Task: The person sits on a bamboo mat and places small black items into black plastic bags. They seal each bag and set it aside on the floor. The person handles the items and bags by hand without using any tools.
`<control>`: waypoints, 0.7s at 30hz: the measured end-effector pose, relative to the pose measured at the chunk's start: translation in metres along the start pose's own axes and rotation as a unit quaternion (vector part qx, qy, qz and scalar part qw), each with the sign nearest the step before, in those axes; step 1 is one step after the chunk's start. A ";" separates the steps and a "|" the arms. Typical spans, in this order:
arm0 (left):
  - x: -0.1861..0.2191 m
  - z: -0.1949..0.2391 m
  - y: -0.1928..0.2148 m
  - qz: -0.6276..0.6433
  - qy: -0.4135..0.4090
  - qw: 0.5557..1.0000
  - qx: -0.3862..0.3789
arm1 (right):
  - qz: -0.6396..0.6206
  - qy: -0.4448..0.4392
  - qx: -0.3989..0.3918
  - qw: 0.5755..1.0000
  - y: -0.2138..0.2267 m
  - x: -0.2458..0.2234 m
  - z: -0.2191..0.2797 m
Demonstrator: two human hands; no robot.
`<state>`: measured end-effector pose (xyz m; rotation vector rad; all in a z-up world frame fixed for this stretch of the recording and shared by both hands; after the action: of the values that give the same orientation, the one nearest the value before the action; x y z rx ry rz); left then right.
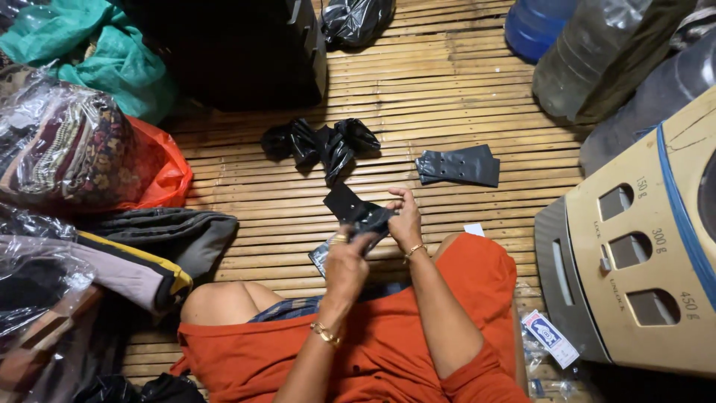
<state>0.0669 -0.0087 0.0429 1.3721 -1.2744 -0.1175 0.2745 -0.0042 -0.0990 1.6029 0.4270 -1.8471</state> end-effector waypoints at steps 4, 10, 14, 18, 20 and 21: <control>-0.068 -0.010 -0.005 -0.081 0.132 0.988 -0.015 | -0.081 0.022 -0.157 0.984 -0.038 -0.030 0.033; -0.153 -0.026 0.000 0.000 0.247 0.968 0.046 | -0.389 -0.123 -0.368 0.836 -0.079 -0.067 0.093; -0.136 -0.020 -0.019 0.032 0.201 0.978 0.035 | -0.012 0.037 -0.235 0.971 -0.063 -0.034 0.051; 0.008 0.005 -0.061 -0.267 -0.076 0.959 -0.057 | 0.119 0.132 0.119 0.977 -0.010 -0.010 -0.005; 0.015 0.005 -0.073 -0.259 -0.062 0.963 -0.049 | 0.103 0.109 0.140 0.979 0.002 0.002 -0.012; 0.020 0.002 -0.080 -0.252 -0.057 0.966 -0.027 | 0.084 0.100 0.169 0.977 0.014 0.006 -0.019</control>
<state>0.1203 -0.0478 -0.0057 1.6352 -0.9792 -0.5846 0.2981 -0.0041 -0.1065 1.9966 0.0575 -1.7027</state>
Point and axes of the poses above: each hand's wrist, its own z-axis away from the middle knuckle, its own y-axis out of the back of the hand, x = y × z, the point moved 6 cm from there along -z, towards the middle knuckle, and after that the axes turned 8 degrees about -y, right-handed, at the moved point
